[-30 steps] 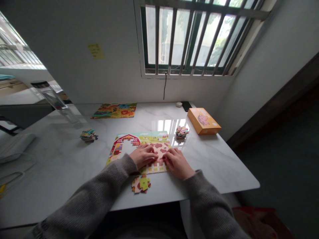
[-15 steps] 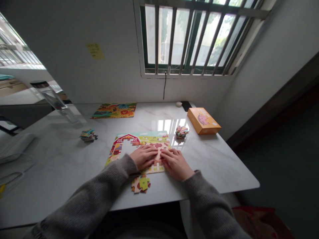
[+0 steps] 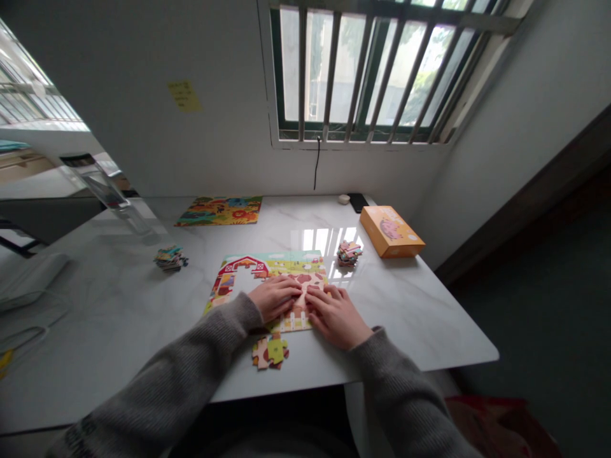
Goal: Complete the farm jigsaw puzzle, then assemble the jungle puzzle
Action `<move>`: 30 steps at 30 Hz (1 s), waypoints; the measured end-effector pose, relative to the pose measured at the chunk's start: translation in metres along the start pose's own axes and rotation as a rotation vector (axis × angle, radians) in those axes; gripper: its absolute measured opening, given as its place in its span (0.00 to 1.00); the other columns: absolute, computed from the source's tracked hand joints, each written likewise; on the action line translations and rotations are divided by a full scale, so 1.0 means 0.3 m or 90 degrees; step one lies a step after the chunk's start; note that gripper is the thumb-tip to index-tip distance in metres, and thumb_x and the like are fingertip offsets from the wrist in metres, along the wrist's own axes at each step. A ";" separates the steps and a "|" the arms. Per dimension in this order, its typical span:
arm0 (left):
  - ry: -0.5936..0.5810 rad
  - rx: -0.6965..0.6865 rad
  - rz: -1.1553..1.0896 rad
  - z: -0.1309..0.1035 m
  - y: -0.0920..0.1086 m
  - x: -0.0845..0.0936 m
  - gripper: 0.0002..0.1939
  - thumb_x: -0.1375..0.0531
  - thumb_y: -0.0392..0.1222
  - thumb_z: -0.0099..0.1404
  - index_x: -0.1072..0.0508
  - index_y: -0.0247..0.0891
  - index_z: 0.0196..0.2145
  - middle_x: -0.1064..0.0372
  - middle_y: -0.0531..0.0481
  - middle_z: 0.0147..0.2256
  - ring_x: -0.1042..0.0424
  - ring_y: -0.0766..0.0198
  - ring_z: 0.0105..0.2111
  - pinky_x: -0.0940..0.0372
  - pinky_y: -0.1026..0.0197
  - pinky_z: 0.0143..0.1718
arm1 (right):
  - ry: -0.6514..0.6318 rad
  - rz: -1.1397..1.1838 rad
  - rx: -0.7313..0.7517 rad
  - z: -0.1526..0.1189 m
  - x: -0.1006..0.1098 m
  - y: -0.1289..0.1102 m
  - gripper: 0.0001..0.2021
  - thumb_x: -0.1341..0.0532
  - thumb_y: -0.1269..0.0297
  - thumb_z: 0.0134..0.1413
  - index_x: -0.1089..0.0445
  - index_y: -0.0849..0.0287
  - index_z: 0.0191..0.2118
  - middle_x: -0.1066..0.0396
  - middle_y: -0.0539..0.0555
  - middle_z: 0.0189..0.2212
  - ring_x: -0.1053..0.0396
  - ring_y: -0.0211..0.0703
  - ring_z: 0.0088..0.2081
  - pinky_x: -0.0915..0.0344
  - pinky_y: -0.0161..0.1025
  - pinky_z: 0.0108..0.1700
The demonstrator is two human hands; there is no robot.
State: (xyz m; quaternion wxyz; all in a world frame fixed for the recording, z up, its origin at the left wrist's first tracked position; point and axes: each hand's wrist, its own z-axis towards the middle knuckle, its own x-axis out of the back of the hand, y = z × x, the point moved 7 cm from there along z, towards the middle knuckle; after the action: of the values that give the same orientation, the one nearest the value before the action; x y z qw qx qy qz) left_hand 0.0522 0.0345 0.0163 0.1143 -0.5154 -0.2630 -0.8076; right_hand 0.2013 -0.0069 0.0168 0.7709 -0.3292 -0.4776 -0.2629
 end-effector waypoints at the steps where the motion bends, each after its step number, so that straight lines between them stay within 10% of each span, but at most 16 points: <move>1: 0.000 0.005 0.004 -0.001 -0.006 0.001 0.13 0.46 0.38 0.70 0.26 0.40 0.48 0.27 0.45 0.51 0.32 0.56 0.52 0.37 0.50 0.56 | 0.001 0.002 0.000 -0.003 0.000 0.000 0.21 0.42 0.61 0.64 0.33 0.51 0.61 0.31 0.56 0.60 0.38 0.58 0.56 0.41 0.55 0.54; 14: 0.041 0.036 0.031 -0.024 -0.061 0.057 0.10 0.46 0.38 0.70 0.26 0.40 0.44 0.26 0.46 0.45 0.31 0.55 0.47 0.36 0.50 0.51 | 0.029 0.040 -0.008 0.015 0.019 -0.066 0.13 0.40 0.66 0.62 0.29 0.52 0.52 0.28 0.57 0.52 0.37 0.55 0.53 0.40 0.53 0.55; 21: 0.072 0.080 0.037 -0.068 -0.155 0.131 0.08 0.45 0.38 0.69 0.25 0.39 0.39 0.25 0.47 0.39 0.29 0.58 0.42 0.35 0.53 0.48 | -0.110 0.090 0.070 0.019 -0.040 -0.261 0.23 0.29 0.53 0.51 0.31 0.54 0.51 0.31 0.58 0.47 0.38 0.56 0.52 0.39 0.52 0.56; 30: 0.113 0.055 0.027 -0.071 -0.157 0.143 0.07 0.44 0.35 0.68 0.25 0.39 0.38 0.25 0.47 0.37 0.27 0.59 0.39 0.34 0.56 0.44 | -0.187 0.243 0.029 0.043 -0.057 -0.270 0.16 0.29 0.62 0.51 0.36 0.57 0.40 0.33 0.54 0.41 0.37 0.47 0.43 0.36 0.43 0.46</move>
State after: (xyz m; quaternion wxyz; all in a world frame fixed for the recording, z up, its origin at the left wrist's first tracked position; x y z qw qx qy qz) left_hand -0.0048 0.0659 0.0331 0.1764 -0.4420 -0.2752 -0.8353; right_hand 0.1288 -0.0476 0.0263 0.7360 -0.4308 -0.5197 -0.0507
